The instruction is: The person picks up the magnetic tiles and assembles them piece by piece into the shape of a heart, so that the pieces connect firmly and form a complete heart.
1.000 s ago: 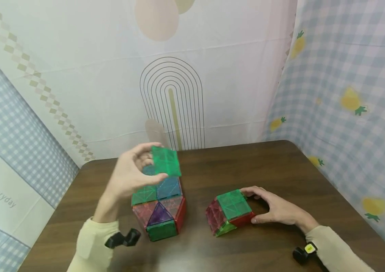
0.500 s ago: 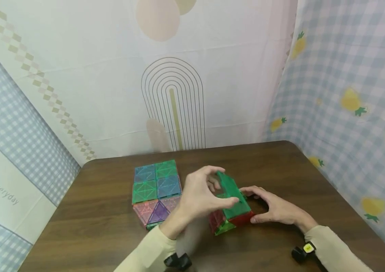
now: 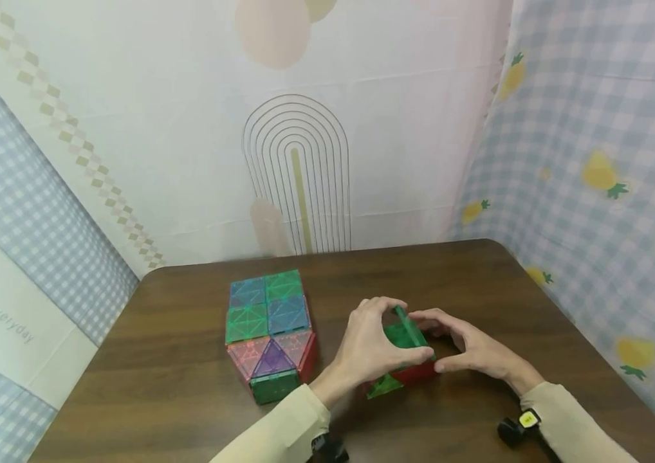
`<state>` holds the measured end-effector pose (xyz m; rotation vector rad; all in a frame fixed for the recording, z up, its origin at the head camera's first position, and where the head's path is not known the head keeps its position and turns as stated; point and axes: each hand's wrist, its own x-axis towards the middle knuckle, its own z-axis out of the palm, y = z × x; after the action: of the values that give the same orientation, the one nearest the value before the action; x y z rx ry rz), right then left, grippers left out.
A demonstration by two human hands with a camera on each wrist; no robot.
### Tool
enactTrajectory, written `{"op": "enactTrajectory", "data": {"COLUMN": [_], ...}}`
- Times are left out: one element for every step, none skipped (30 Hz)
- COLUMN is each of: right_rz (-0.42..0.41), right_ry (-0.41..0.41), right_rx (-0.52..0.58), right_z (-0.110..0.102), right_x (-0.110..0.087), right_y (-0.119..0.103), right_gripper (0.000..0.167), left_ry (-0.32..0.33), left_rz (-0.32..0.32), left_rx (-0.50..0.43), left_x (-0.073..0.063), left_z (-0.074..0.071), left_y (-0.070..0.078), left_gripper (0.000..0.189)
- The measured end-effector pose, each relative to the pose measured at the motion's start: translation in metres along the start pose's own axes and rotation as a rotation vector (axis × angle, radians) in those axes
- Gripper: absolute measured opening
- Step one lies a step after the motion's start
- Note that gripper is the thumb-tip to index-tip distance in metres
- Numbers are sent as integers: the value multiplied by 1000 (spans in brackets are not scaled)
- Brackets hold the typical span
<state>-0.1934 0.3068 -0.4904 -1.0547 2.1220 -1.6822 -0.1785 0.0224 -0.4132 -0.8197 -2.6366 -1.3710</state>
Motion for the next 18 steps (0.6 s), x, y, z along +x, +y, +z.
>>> {"op": "enactTrajectory", "data": {"right_rz": [-6, -14, -20, -25, -34, -44, -56, -64, -70, -76, -81, -88, -93, -92, -91, -90, -88, -81], "right_ry": [-6, -11, -14, -13, -12, -10, -9, -9, -7, -6, -4, -1, 0, 4, 9, 12, 14, 17], "right_rx": [13, 23, 33, 41, 48, 48, 43, 42, 39, 37, 34, 27, 22, 22, 25, 31, 46, 69], "right_z": [0, 0, 0, 0, -1, -1, -1, -1, -1, 0, 0, -1, -1, -1, -2, -2, -3, -4], "right_x": [0, 1, 1, 0, 0, 0, 0, 1, 1, 1, 2, 2, 2, 1, 1, 1, 0, 0], "right_y": [1, 1, 2, 1, 1, 0, 0, -1, -1, -1, 0, 1, 1, 2, 3, 4, 6, 6], "right_gripper": [84, 83, 83, 82, 81, 80, 79, 79, 79, 78, 78, 78, 78, 77, 75, 74, 72, 71], "left_ry": [6, 10, 11, 8, 3, -3, -10, -19, -30, -42, -55, -66, -74, -82, -86, -88, -87, -84], "left_rz": [4, 9, 16, 22, 28, 34, 37, 36, 33, 26, 21, 18, 13, 8, 7, 8, 11, 11], "left_rx": [5, 11, 16, 20, 23, 27, 35, 53, 72, 94, 120, 142, 165, 182, 190, 193, 193, 191], "left_x": [1, 1, 1, 1, 1, 1, 0, 0, -1, -1, -2, -3, -4, -4, -5, -5, -5, -5], "left_z": [1, 1, 2, 3, 4, 5, 6, 7, 7, 8, 9, 10, 10, 11, 12, 13, 14, 14], "left_y": [0, 1, 1, 2, 2, 3, 3, 2, 1, 0, -1, -2, -4, -5, -6, -7, -8, -8], "left_gripper": [71, 71, 72, 73, 75, 77, 81, 85, 89, 94, 97, 99, 99, 98, 95, 92, 89, 87]}}
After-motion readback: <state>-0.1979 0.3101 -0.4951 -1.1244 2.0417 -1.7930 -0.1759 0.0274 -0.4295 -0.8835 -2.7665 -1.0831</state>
